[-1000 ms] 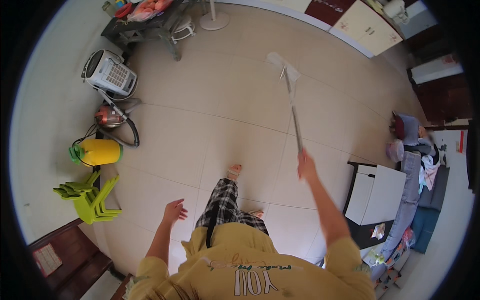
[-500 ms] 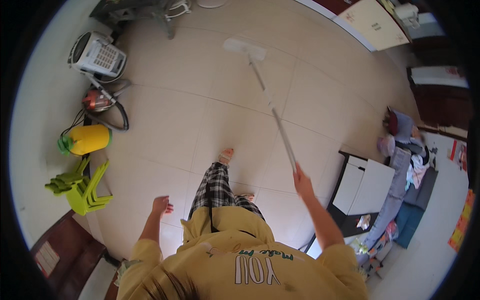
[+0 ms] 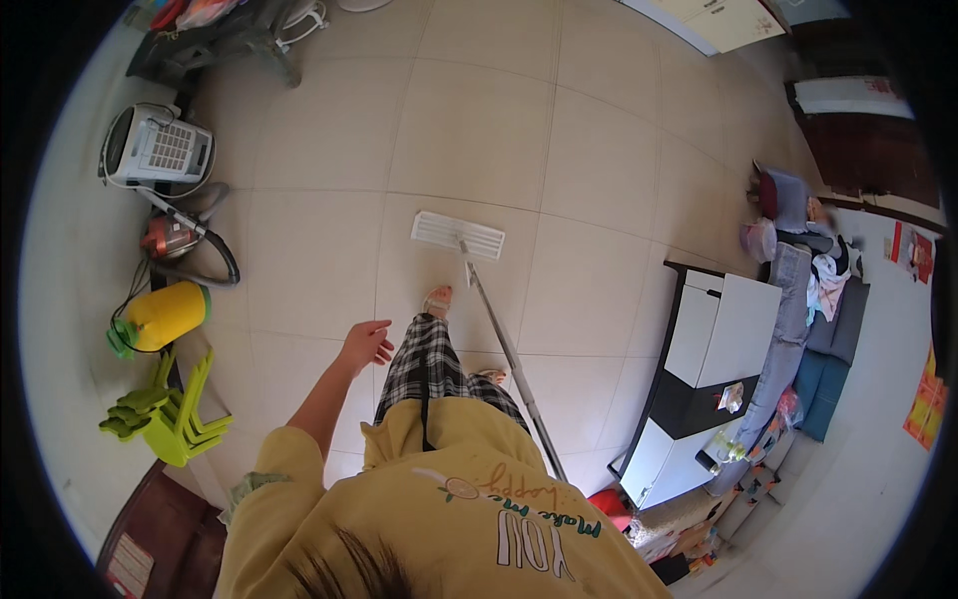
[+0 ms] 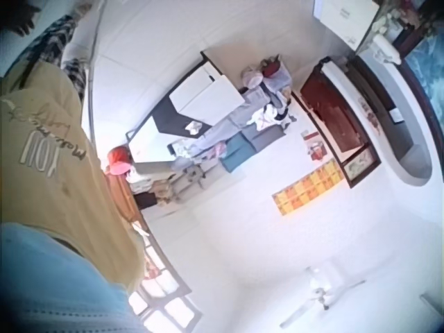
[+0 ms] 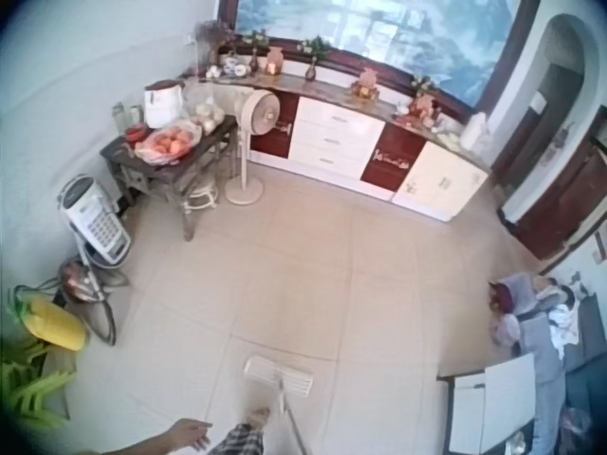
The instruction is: The person dips a flat mop into a bucket of water and wrings it out. They then proceed to mop the tiled floor of a living room, moving around furniture and cleaning the area systematically.
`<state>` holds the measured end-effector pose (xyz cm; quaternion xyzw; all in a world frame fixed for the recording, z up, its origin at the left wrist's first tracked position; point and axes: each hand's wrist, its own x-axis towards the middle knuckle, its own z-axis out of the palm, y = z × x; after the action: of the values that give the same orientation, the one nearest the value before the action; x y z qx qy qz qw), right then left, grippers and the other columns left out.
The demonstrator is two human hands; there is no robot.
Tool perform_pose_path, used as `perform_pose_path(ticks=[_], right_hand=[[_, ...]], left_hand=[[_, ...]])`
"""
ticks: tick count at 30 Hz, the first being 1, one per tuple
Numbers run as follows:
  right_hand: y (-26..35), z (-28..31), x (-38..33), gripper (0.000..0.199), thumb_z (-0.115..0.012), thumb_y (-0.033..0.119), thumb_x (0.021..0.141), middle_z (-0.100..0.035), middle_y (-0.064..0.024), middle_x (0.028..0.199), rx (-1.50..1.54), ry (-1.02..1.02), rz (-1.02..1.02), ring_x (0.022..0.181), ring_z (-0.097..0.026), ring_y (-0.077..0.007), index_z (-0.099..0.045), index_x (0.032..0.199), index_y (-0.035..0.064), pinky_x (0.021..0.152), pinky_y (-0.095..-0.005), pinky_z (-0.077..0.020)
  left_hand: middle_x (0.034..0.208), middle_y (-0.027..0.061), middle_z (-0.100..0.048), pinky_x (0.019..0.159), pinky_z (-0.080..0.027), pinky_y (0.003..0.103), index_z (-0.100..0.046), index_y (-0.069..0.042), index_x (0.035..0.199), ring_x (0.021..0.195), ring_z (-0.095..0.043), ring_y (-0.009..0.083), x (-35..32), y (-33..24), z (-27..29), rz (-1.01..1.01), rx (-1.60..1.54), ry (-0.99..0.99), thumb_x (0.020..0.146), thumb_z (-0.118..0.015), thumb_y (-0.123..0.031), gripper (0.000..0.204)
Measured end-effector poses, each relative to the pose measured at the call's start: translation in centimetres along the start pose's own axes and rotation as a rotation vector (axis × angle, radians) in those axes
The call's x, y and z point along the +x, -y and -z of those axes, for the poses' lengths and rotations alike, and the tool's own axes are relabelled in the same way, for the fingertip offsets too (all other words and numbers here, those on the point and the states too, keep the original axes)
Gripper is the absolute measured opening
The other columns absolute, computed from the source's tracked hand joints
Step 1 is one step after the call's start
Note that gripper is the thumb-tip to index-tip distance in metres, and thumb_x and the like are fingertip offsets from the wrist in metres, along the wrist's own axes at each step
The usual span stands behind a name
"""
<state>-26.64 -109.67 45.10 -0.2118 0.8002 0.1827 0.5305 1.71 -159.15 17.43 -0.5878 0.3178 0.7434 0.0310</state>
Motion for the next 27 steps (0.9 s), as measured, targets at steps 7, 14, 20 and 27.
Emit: perform_pose_path(ticks=[7,14,20,27], right_hand=[[16.6,5.6,18.3,0.042,-0.038,0.025,0.082,-0.052,-0.0201,0.063,-0.064,-0.267,0.338,0.054,-0.052,-0.0345,-0.027,0.122,0.0166,0.05,-0.0408,-0.0421],[35.8,19.6,29.7,0.04,-0.038,0.024,0.08,-0.054,-0.0144,0.067,0.217,-0.35,0.559,0.051,-0.052,-0.0266,-0.034,0.118,0.0129,0.048,-0.0362,-0.043],[29.5,14.2,28.7,0.04,-0.038,0.024,0.079,-0.053,-0.0126,0.067,0.331,-0.28,0.561,0.051,-0.052,-0.0224,-0.034,0.118,0.0165,0.044,-0.0342,-0.0423],[-4.2,-8.4,21.8,0.041,-0.037,0.032,0.081,-0.053,-0.0191,0.085,0.159,-0.344,0.365,0.073,-0.052,-0.0365,-0.028,0.12,0.0242,0.062,-0.0435,-0.0424]], left_hand=[[0.066,0.0107,-0.055,0.043,-0.045,0.026,-0.043,-0.005,0.11,0.048,-0.053,0.0164,-4.0,8.5,3.9,0.123,-0.085,-0.279,0.079,-0.037,-0.013,0.033],[0.067,0.0104,-0.055,0.043,-0.046,0.027,-0.043,-0.005,0.11,0.049,-0.053,0.0158,-8.7,10.3,4.0,0.019,-0.026,-0.382,0.079,-0.037,-0.014,0.033],[0.067,0.0104,-0.055,0.043,-0.045,0.026,-0.043,-0.005,0.111,0.049,-0.053,0.0156,-13.2,14.5,0.3,-0.102,-0.007,-0.426,0.079,-0.037,-0.013,0.033],[0.065,0.0129,-0.055,0.041,-0.046,0.029,-0.044,-0.004,0.108,0.047,-0.054,0.0198,-11.1,26.1,-4.4,0.043,0.109,-0.403,0.078,-0.033,-0.008,0.032]])
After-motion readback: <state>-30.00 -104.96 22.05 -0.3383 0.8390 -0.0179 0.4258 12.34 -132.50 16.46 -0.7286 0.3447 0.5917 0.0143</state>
